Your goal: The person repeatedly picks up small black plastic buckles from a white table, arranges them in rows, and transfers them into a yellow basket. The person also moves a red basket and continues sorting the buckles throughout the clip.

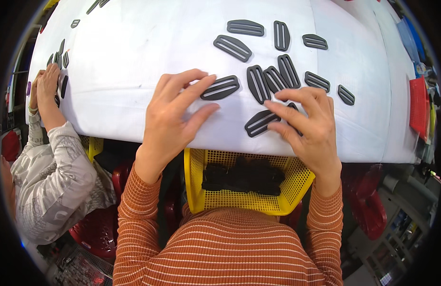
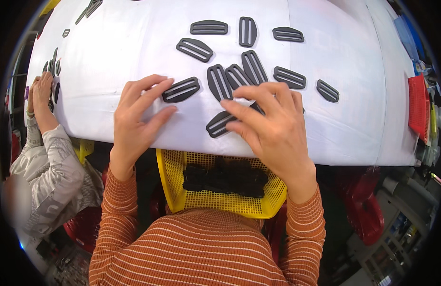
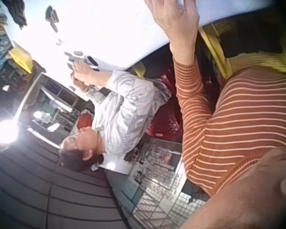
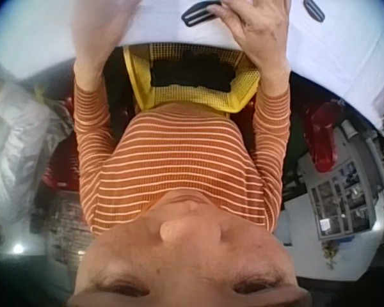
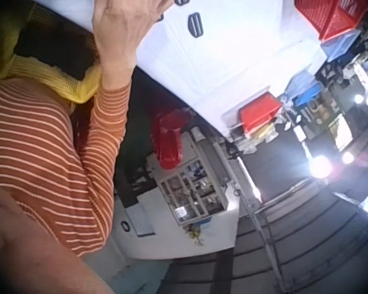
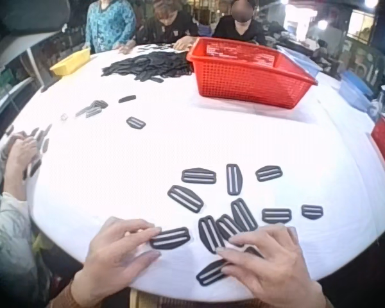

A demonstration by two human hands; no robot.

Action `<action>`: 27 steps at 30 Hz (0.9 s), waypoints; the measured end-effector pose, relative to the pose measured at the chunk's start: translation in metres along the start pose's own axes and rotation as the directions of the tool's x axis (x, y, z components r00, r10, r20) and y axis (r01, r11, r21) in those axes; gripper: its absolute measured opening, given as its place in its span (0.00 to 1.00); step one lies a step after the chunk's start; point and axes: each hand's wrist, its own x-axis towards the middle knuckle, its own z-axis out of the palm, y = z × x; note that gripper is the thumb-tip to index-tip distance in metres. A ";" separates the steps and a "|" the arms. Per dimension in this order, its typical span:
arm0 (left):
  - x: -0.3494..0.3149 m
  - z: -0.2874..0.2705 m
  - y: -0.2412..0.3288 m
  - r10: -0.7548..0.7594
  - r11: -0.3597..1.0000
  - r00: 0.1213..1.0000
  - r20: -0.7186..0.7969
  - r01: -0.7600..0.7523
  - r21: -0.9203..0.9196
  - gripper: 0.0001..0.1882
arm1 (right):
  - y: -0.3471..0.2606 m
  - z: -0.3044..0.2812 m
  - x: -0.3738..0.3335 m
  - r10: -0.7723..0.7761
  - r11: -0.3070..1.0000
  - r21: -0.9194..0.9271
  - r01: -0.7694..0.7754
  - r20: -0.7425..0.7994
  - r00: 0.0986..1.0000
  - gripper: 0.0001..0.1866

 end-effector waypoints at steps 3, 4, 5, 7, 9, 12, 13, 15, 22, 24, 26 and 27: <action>0.002 0.010 0.003 0.090 0.988 0.995 0.049 -0.095 0.121 0.20 | 0.000 0.007 -0.012 -0.086 0.993 -0.078 0.086 0.002 0.996 0.18; 0.002 0.013 0.003 0.122 0.982 0.992 0.034 -0.125 0.142 0.20 | 0.001 0.013 -0.016 -0.127 0.985 -0.119 0.123 -0.023 0.992 0.17; 0.001 0.015 0.004 0.154 0.974 0.988 0.020 -0.155 0.164 0.19 | 0.001 0.016 -0.019 -0.169 0.974 -0.161 0.160 -0.046 0.984 0.16; -0.003 0.011 0.005 0.092 0.991 0.994 0.051 -0.097 0.097 0.17 | -0.009 0.014 -0.023 -0.156 0.976 -0.166 0.143 -0.070 0.985 0.10; -0.007 0.007 0.008 0.028 0.999 0.995 0.099 -0.030 0.018 0.14 | -0.022 0.010 -0.019 -0.073 0.995 -0.078 0.066 -0.090 0.993 0.08; -0.007 0.002 0.012 -0.001 0.998 0.993 0.122 0.008 -0.056 0.12 | -0.017 0.014 -0.018 0.000 1.000 -0.023 -0.003 -0.110 0.994 0.08; -0.004 -0.001 0.009 0.026 0.999 0.998 0.065 -0.025 -0.029 0.11 | -0.015 0.015 -0.019 0.014 1.000 -0.019 -0.016 -0.133 0.991 0.08; 0.005 -0.009 0.006 0.066 0.998 0.998 0.018 -0.066 -0.001 0.11 | -0.011 0.002 -0.029 0.097 0.987 -0.113 -0.115 -0.151 0.984 0.12; 0.043 0.013 -0.001 0.356 0.933 0.898 0.258 -0.356 -0.048 0.16 | 0.007 -0.002 -0.051 0.006 0.922 -0.376 -0.091 -0.223 0.975 0.15; 0.050 0.018 0.001 0.421 0.899 0.857 0.297 -0.437 -0.011 0.18 | 0.000 -0.012 -0.054 0.146 0.964 -0.189 -0.186 -0.205 0.968 0.13; 0.056 0.022 0.002 0.464 0.866 0.816 0.344 -0.500 0.017 0.20 | -0.002 -0.019 -0.055 0.289 0.957 -0.009 -0.291 -0.099 0.952 0.12; 0.060 0.022 0.001 0.481 0.851 0.801 0.356 -0.525 0.032 0.20 | -0.001 -0.022 -0.055 0.350 0.934 0.073 -0.349 -0.009 0.937 0.11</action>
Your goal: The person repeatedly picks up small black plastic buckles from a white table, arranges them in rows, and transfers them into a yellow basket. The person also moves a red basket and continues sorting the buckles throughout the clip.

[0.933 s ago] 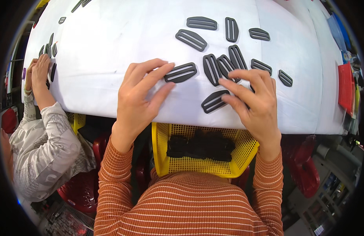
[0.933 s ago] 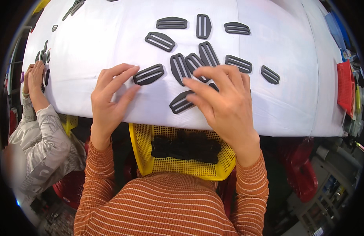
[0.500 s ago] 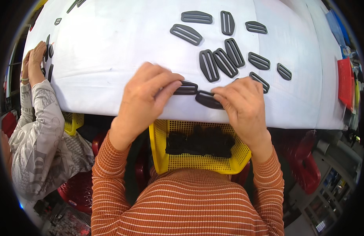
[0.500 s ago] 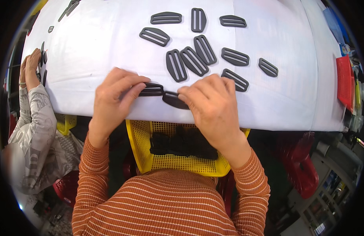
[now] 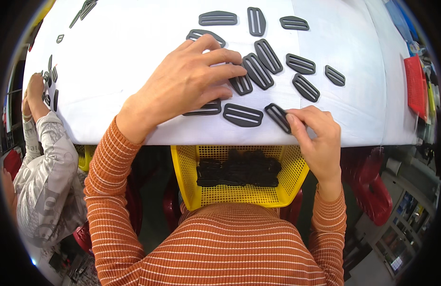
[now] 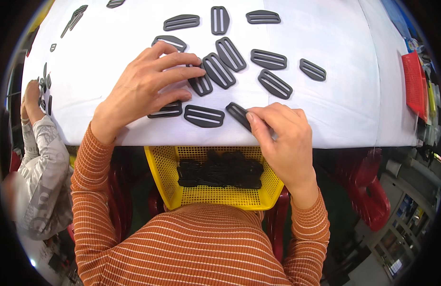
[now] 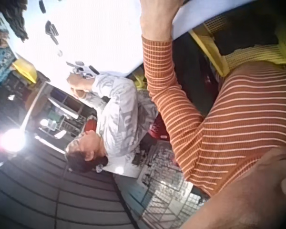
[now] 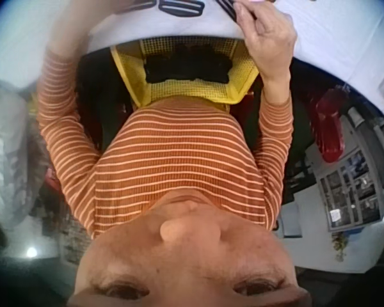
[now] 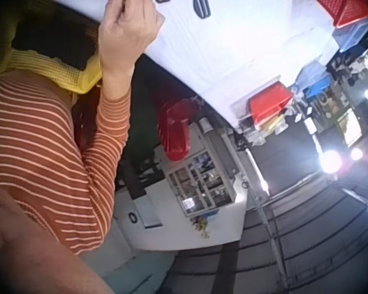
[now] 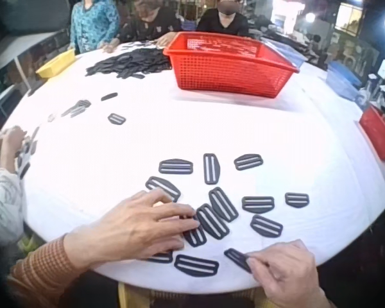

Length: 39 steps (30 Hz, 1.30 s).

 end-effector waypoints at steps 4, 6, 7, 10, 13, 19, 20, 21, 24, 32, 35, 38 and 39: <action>0.007 0.000 -0.004 0.078 0.994 0.996 0.044 -0.081 0.070 0.21 | 0.016 0.001 0.011 -0.118 0.978 -0.195 0.069 -0.250 0.961 0.13; 0.010 0.000 -0.003 0.077 0.994 0.995 0.064 -0.081 0.069 0.21 | 0.028 0.000 0.017 -0.212 0.940 -0.315 0.128 -0.249 0.945 0.15; 0.011 0.000 -0.001 0.067 0.996 0.995 0.067 -0.071 0.053 0.21 | 0.036 0.004 0.015 -0.240 0.929 -0.340 0.149 -0.246 0.939 0.15; 0.012 0.004 -0.004 0.103 0.992 0.994 0.044 -0.106 0.064 0.19 | 0.040 0.004 0.012 -0.280 0.904 -0.390 0.173 -0.236 0.930 0.13; 0.014 0.006 -0.006 0.186 0.975 0.982 0.005 -0.185 0.125 0.17 | 0.033 -0.008 0.007 -0.117 0.974 -0.213 0.081 -0.162 0.980 0.12; 0.024 -0.001 -0.001 0.131 0.991 0.983 0.129 -0.129 -0.020 0.10 | 0.038 -0.009 0.028 -0.048 0.998 -0.050 0.038 -0.218 0.975 0.11; 0.024 -0.005 0.002 0.094 0.993 0.974 0.207 -0.078 -0.085 0.10 | 0.042 -0.006 0.038 -0.134 0.987 -0.117 0.108 -0.236 0.963 0.12; 0.023 -0.006 0.004 0.078 0.992 0.985 0.154 -0.060 -0.115 0.09 | 0.048 -0.003 0.049 -0.218 0.967 -0.186 0.175 -0.247 0.944 0.12; 0.029 -0.006 0.007 0.020 0.992 1.000 -0.012 -0.021 -0.124 0.10 | 0.058 -0.002 0.061 -0.361 0.890 -0.377 0.258 -0.234 0.903 0.10; 0.041 0.020 0.005 0.136 0.988 0.991 -0.001 -0.136 0.070 0.17 | 0.052 -0.014 0.058 -0.092 0.924 -0.382 -0.004 -0.232 0.968 0.06; 0.041 0.019 0.007 0.247 0.952 0.969 0.011 -0.245 0.184 0.13 | 0.040 -0.006 0.067 -0.141 0.978 -0.187 0.088 -0.289 0.947 0.07; 0.035 0.015 0.010 0.103 0.994 0.995 -0.009 -0.103 -0.021 0.10 | 0.023 0.013 0.083 -0.199 0.977 -0.123 0.173 -0.247 0.948 0.10; 0.033 0.015 0.009 0.046 0.996 0.999 -0.021 -0.047 -0.070 0.08 | 0.020 0.019 0.087 -0.260 0.959 -0.174 0.222 -0.237 0.936 0.11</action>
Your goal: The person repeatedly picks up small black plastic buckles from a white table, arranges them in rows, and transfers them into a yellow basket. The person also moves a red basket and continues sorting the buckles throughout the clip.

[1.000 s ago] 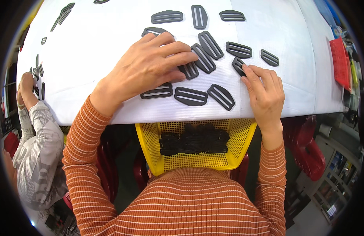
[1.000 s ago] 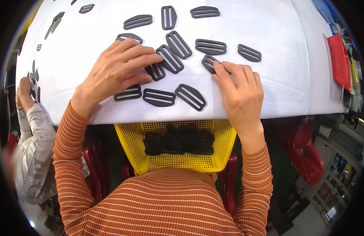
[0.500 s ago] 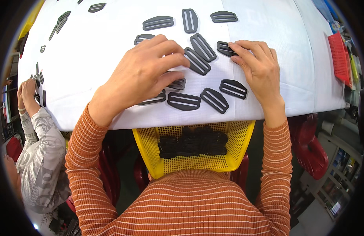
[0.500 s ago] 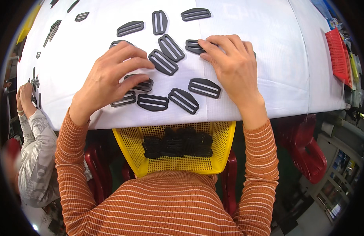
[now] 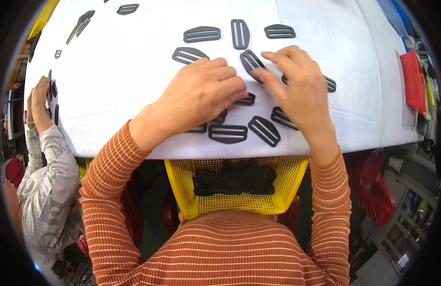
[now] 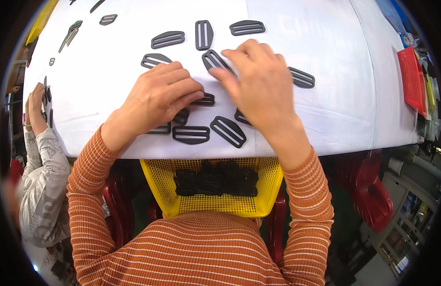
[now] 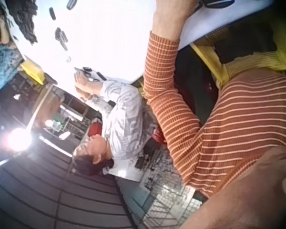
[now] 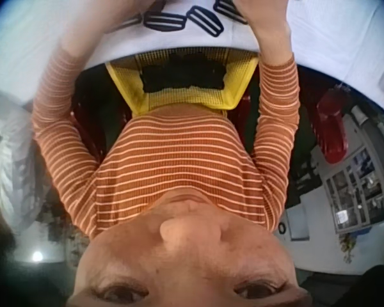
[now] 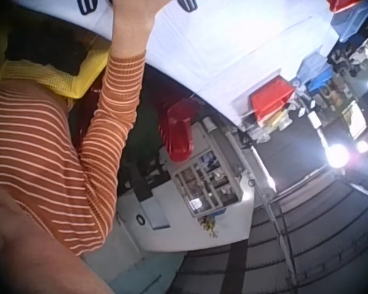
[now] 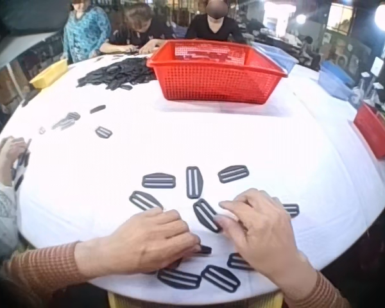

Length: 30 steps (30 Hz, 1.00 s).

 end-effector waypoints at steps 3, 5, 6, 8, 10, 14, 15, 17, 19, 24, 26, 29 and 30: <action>-0.001 -0.005 -0.003 -0.136 0.988 0.987 -0.088 0.129 -0.082 0.09 | -0.005 0.008 0.001 -0.085 0.981 -0.172 0.095 0.067 0.994 0.11; 0.003 -0.005 -0.011 -0.204 0.979 0.963 -0.175 0.199 -0.045 0.10 | -0.005 0.006 0.001 -0.050 0.992 -0.116 0.058 0.068 0.996 0.08; 0.010 -0.003 -0.018 -0.224 0.974 0.950 -0.216 0.229 -0.005 0.11 | -0.006 0.001 0.000 0.020 0.999 -0.033 -0.018 0.087 0.996 0.07; 0.025 0.003 -0.027 -0.250 0.954 0.935 -0.251 0.282 0.100 0.14 | -0.007 -0.013 0.000 0.227 0.934 0.214 -0.286 0.261 0.938 0.07; 0.045 0.015 -0.025 -0.282 0.905 0.920 -0.271 0.349 0.242 0.17 | 0.009 -0.018 0.008 0.195 0.948 0.193 -0.253 0.276 0.941 0.08; 0.062 0.026 -0.023 -0.331 0.824 0.922 -0.203 0.387 0.414 0.17 | 0.075 -0.005 0.035 -0.068 0.997 -0.034 0.068 0.020 0.998 0.10; 0.065 0.025 -0.022 -0.359 0.811 0.920 -0.159 0.392 0.434 0.16 | 0.088 0.001 0.038 -0.126 0.990 -0.061 0.123 -0.037 0.991 0.10; 0.060 0.021 -0.021 -0.339 0.843 0.924 -0.179 0.383 0.378 0.13 | 0.097 0.006 0.042 -0.222 0.971 -0.092 0.220 -0.010 0.975 0.10; 0.055 0.013 -0.018 -0.405 0.877 0.900 -0.158 0.432 0.212 0.11 | 0.095 0.007 0.040 -0.229 0.960 -0.159 0.230 0.027 0.973 0.09; 0.044 0.005 -0.007 -0.514 0.848 0.857 -0.035 0.502 -0.173 0.09 | 0.067 -0.010 0.021 0.203 0.968 0.102 -0.230 0.222 0.954 0.09; 0.031 0.005 -0.018 -0.387 0.922 0.905 -0.178 0.382 -0.062 0.10 | 0.075 -0.028 0.007 0.114 0.993 0.016 -0.116 0.104 0.988 0.10; -0.002 -0.028 -0.032 -0.484 0.875 0.835 -0.262 0.467 -0.128 0.11 | 0.082 -0.060 -0.024 0.108 0.994 -0.002 -0.108 0.129 0.986 0.11; -0.014 -0.031 -0.038 -0.507 0.862 0.820 -0.266 0.483 -0.154 0.11 | 0.081 -0.064 -0.038 0.093 0.995 -0.032 -0.090 0.129 0.987 0.11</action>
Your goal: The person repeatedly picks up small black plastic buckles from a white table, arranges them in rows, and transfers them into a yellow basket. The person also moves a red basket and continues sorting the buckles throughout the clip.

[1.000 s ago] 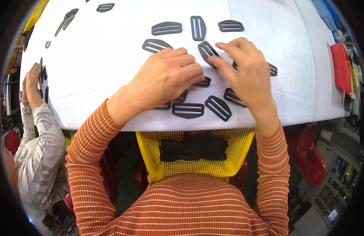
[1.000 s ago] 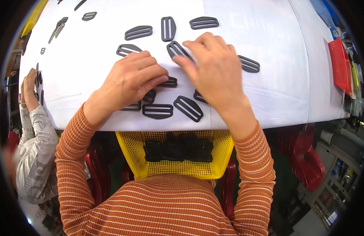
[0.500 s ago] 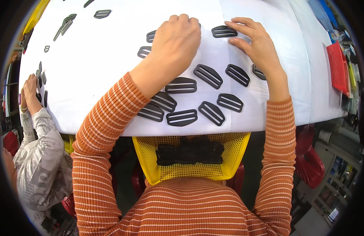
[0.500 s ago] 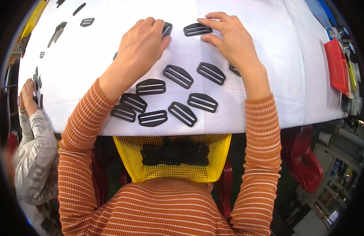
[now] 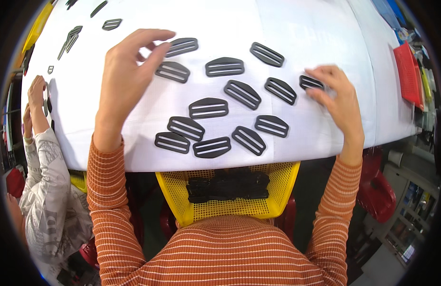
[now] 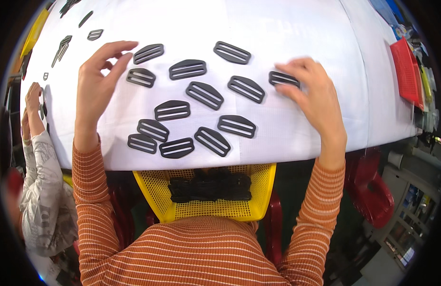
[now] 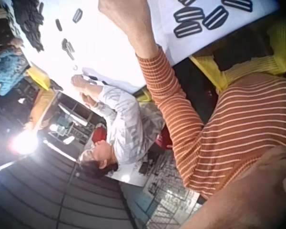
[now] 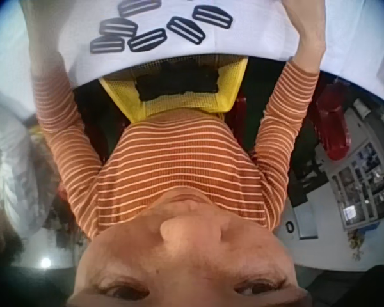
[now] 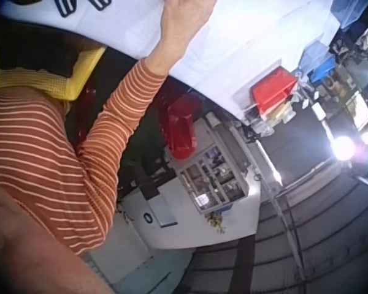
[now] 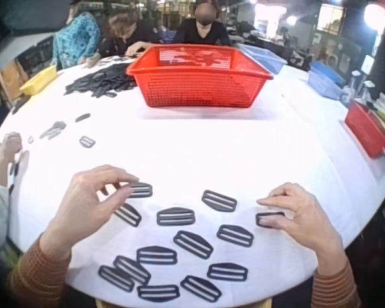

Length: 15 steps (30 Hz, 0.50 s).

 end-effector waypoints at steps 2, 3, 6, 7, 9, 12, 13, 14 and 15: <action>-0.011 -0.014 -0.017 -0.065 0.998 0.998 -0.006 0.065 -0.016 0.12 | 0.004 0.005 -0.018 -0.058 0.996 -0.074 0.054 -0.055 0.997 0.10; -0.015 -0.016 -0.021 -0.050 0.998 0.999 0.011 0.050 -0.023 0.12 | 0.007 0.010 -0.023 -0.102 0.988 -0.129 0.087 -0.109 0.989 0.10; -0.034 -0.017 -0.030 0.070 0.997 0.997 0.022 -0.071 0.021 0.16 | -0.003 0.013 -0.025 0.094 0.995 0.032 -0.091 -0.105 0.990 0.08; -0.040 -0.015 -0.033 0.148 0.986 0.988 0.035 -0.150 0.068 0.18 | -0.010 0.012 -0.022 0.214 0.971 0.118 -0.206 -0.053 0.975 0.08; -0.049 -0.006 -0.036 0.233 0.960 0.972 0.024 -0.234 0.153 0.20 | -0.029 0.014 -0.004 0.233 0.972 0.032 -0.233 0.011 0.972 0.06; -0.040 0.004 -0.031 0.313 0.894 0.948 0.059 -0.314 0.320 0.15 | -0.046 0.025 0.036 -0.057 0.998 -0.035 0.053 -0.140 0.988 0.07; -0.038 0.006 -0.032 0.333 0.877 0.940 0.075 -0.337 0.341 0.14 | -0.059 0.034 0.051 -0.134 0.991 0.007 0.136 -0.124 0.983 0.07; -0.039 0.010 -0.033 0.398 0.866 0.918 0.000 -0.375 0.332 0.09 | -0.073 0.044 0.066 -0.210 0.975 0.054 0.217 -0.117 0.971 0.08; -0.039 0.009 -0.032 0.354 0.896 0.935 0.001 -0.339 0.287 0.08 | -0.082 0.056 0.079 -0.279 0.955 0.064 0.288 -0.120 0.953 0.09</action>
